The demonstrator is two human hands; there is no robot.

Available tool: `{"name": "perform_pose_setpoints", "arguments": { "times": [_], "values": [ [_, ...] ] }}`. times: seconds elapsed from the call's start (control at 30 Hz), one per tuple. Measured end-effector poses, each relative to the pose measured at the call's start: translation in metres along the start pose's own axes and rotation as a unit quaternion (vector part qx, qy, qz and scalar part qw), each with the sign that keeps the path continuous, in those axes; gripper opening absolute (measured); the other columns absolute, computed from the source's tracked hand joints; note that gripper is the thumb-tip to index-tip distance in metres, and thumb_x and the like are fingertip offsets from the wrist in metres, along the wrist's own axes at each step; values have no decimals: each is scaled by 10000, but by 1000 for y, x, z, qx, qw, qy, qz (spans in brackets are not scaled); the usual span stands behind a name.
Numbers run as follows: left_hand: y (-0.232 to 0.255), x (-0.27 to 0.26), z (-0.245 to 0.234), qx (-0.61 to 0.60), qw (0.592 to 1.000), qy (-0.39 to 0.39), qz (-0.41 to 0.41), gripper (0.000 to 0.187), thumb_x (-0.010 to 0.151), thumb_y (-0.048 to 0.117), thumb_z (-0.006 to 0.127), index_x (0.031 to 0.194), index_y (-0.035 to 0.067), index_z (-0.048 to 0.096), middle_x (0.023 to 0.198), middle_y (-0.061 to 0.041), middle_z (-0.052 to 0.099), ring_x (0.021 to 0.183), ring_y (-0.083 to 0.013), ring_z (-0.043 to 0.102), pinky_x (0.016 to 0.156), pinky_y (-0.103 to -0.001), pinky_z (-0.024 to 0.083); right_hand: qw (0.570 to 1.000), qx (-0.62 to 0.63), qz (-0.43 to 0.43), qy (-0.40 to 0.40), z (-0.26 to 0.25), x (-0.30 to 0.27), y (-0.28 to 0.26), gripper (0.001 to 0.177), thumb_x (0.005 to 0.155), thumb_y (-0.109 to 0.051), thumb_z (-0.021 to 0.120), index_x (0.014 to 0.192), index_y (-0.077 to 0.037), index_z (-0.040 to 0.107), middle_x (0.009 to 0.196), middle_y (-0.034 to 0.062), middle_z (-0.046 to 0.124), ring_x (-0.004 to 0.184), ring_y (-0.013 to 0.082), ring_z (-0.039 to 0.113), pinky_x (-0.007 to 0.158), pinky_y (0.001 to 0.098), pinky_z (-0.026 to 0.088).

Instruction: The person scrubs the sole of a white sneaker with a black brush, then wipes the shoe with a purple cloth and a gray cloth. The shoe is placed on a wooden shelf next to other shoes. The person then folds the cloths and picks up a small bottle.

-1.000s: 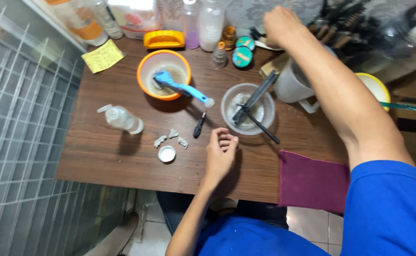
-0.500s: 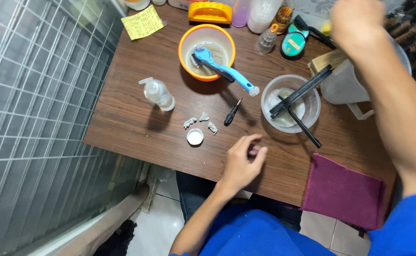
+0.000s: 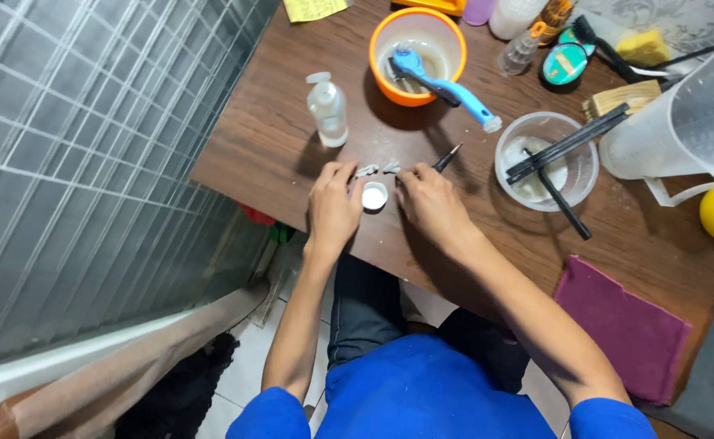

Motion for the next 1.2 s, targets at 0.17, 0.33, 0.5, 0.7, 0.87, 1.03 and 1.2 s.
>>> {"name": "perform_pose_setpoints", "arguments": {
  "times": [0.17,0.33,0.5,0.7,0.87,1.03,1.2],
  "values": [
    [-15,12,14,45,996,-72,-19,173,932,234,717,1054,120,763,992,-58,680,934,-328,729,789,-457,595,999,3,-11,42,-4,29,1,246,918,-149,694,1164,-124,700,930,125,665,867,357,734,693,471,607],
    [-22,14,18,56,994,-79,-47,117,896,288,735,957,188,742,911,-8,669,895,-297,734,749,-460,599,997,-38,-32,52,18,39,-1,173,881,-108,740,1052,-127,743,935,124,689,832,341,745,679,445,618],
    [-21,14,16,43,995,-70,-52,93,889,262,722,868,172,707,848,-12,659,845,-308,733,708,-471,592,997,35,4,73,19,42,11,124,898,-140,746,1022,-142,744,876,87,669,817,337,736,663,449,611],
    [-20,12,0,-171,982,-18,-76,63,940,109,676,957,56,706,913,-180,706,886,-379,737,693,-385,621,962,258,36,79,-18,51,-39,202,908,-94,776,1106,-120,798,919,166,753,882,356,745,728,404,597],
    [-30,-11,-64,-341,934,-9,-108,155,1011,118,608,1016,122,763,921,-56,772,799,-129,729,618,-235,599,913,404,60,2,-28,56,-94,276,918,-115,784,1192,-152,769,980,124,782,891,119,707,769,330,626],
    [-69,-57,-113,-318,938,24,-138,152,1010,206,646,1037,130,775,851,-76,767,644,-128,691,569,-238,577,875,480,60,-23,13,45,-154,219,914,-99,775,1133,-100,768,910,123,779,854,143,728,785,338,644],
    [-211,-145,-68,-274,914,138,-266,114,991,178,619,953,101,694,824,-101,758,689,-152,706,560,-226,519,899,430,66,-52,79,11,-185,183,898,-97,739,1069,-136,792,787,99,775,816,201,758,736,372,649]
  ]
}}
Point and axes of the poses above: each hand's wrist, its own x-axis towards the middle knuckle, its own z-axis out of the palm, y = z × x, the point moved 5 cm from there along x, towards the middle knuckle
